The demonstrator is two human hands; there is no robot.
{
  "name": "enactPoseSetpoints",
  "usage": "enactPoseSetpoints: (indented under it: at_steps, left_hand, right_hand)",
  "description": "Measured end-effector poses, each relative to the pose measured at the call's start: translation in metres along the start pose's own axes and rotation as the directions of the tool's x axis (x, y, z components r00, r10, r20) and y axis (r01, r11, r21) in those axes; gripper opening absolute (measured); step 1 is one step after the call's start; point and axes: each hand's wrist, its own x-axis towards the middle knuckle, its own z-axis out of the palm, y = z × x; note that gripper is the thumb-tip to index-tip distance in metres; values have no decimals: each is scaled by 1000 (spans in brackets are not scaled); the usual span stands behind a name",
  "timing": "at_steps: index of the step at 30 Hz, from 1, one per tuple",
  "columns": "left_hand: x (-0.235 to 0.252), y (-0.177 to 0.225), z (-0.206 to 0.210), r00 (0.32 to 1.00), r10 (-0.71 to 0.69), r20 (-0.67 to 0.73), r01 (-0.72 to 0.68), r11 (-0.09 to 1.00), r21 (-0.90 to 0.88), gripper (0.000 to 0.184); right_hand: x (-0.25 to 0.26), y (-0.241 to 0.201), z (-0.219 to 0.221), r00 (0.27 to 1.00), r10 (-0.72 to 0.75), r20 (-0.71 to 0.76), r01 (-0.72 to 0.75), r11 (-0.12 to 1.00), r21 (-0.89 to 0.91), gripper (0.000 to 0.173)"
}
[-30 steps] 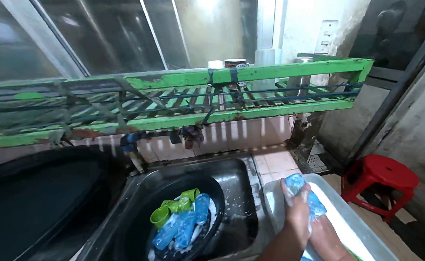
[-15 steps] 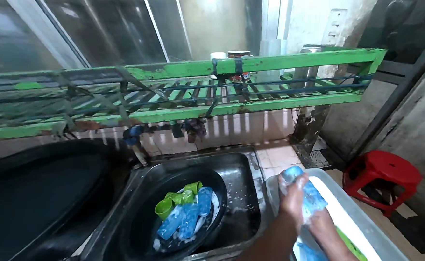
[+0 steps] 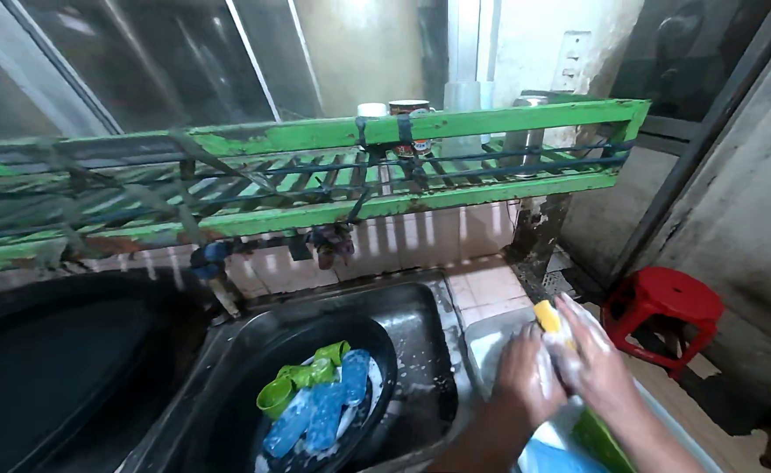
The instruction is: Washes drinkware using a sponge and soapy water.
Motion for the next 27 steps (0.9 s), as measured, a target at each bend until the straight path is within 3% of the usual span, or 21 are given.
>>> enactPoseSetpoints:
  at_steps: [2,3,4,5,6,8,10,13,14,16,18,20,22,24,27]
  left_hand:
    - [-6,16,-4,995,-10,104,-9,984,179,82]
    - [-7,18,-7,994,-15,109,-8,977,212,82]
    - [-5,17,-9,996,-26,90,6,977,211,82]
    - [-2,11,-11,999,-32,41,25,985,171,77]
    - [0,2,-12,999,-38,-20,40,994,99,69]
    - [1,-14,-17,993,-90,-83,84,994,-69,55]
    - [-1,-17,-25,994,-87,-69,81,993,-85,55]
    - [-1,-2,-24,997,16,-76,-4,988,153,63]
    - [-1,-1,-22,993,46,-105,-23,977,212,63]
    - [-2,-6,-27,983,67,-169,-31,978,208,53]
    - [-2,-22,-45,973,-14,-232,35,996,86,53]
    - [-1,-60,-61,927,45,-373,-17,997,79,54]
    - [-9,-96,-86,918,-11,-396,101,973,207,41]
    - [-23,-135,-109,910,-82,-405,234,909,344,32]
    - [-42,-168,-119,909,-36,-416,233,871,433,23]
  right_hand:
    - [21,6,-5,952,287,105,-296,951,89,46]
    - [26,8,-4,930,348,121,-363,922,134,45]
    - [22,6,-1,939,331,97,-342,927,151,44]
    - [11,0,4,973,228,31,-230,964,133,44]
    - [-1,-8,12,996,65,-56,-60,995,85,44]
    - [-20,-20,28,974,-180,-136,183,983,9,46]
    - [-21,-24,34,972,-187,-140,187,982,-15,49]
    - [8,-25,18,991,116,-61,-113,992,53,45]
    - [13,-23,17,990,133,-54,-130,989,66,45]
    - [7,-23,27,989,-40,-145,48,997,53,45]
    - [-5,-26,39,953,-247,-176,257,966,33,41]
    - [-14,-24,44,942,-331,-58,333,942,40,41]
    - [-15,-7,40,971,-132,198,130,991,23,41]
    - [-7,19,39,923,90,374,-51,992,-113,45]
    - [-7,49,56,857,182,481,-58,964,-260,47]
